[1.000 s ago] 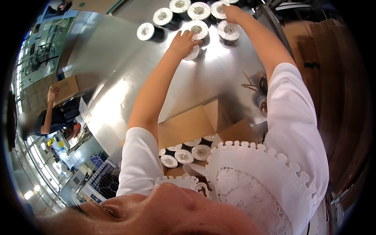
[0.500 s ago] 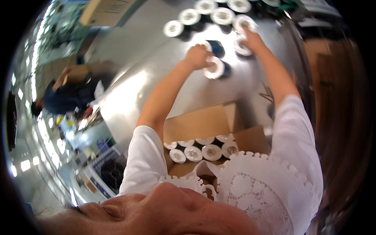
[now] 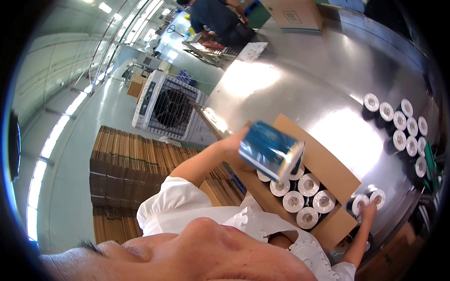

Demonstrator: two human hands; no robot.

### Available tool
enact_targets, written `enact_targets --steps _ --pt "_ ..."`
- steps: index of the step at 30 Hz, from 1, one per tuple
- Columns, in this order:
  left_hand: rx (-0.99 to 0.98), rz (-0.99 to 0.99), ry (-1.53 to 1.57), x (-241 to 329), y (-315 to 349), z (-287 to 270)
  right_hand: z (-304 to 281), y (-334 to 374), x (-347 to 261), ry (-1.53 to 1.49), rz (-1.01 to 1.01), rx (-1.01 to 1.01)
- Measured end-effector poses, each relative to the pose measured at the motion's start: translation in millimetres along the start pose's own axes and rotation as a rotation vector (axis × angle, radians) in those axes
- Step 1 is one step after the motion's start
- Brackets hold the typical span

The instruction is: The person repeatedly picks up small cylindrical containers from a metal table and places them into a cardboard box. They arrange the cylinders in rows, close the box flaps, and then retrieve a new empty box to continue the process.

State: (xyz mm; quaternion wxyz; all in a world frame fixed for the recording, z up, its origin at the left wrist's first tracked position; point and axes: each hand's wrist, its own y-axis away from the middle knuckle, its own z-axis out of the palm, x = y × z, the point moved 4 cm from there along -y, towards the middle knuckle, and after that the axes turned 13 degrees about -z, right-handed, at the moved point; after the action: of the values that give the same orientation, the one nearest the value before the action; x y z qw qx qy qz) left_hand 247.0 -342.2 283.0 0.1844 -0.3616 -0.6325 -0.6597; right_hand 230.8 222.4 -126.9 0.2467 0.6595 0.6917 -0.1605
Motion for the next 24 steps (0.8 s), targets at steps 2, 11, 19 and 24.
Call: enact_targets --steps 2,11,19,24 --pt "0.037 0.013 -0.019 -20.7 20.3 11.2 5.7 -2.2 -2.9 -0.005 0.174 -0.226" --pt "0.252 0.536 -1.592 -54.8 28.8 15.0 -160.5 -30.8 -131.3 -0.002 -0.026 0.199" --pt "0.198 0.699 -1.678 -104.3 -24.9 22.2 -275.3 68.3 -364.0 -0.377 -0.302 0.49" --pt "0.177 0.833 -1.73 -89.4 -21.7 14.3 -150.4 113.2 -454.0 -0.288 -0.671 -0.351"
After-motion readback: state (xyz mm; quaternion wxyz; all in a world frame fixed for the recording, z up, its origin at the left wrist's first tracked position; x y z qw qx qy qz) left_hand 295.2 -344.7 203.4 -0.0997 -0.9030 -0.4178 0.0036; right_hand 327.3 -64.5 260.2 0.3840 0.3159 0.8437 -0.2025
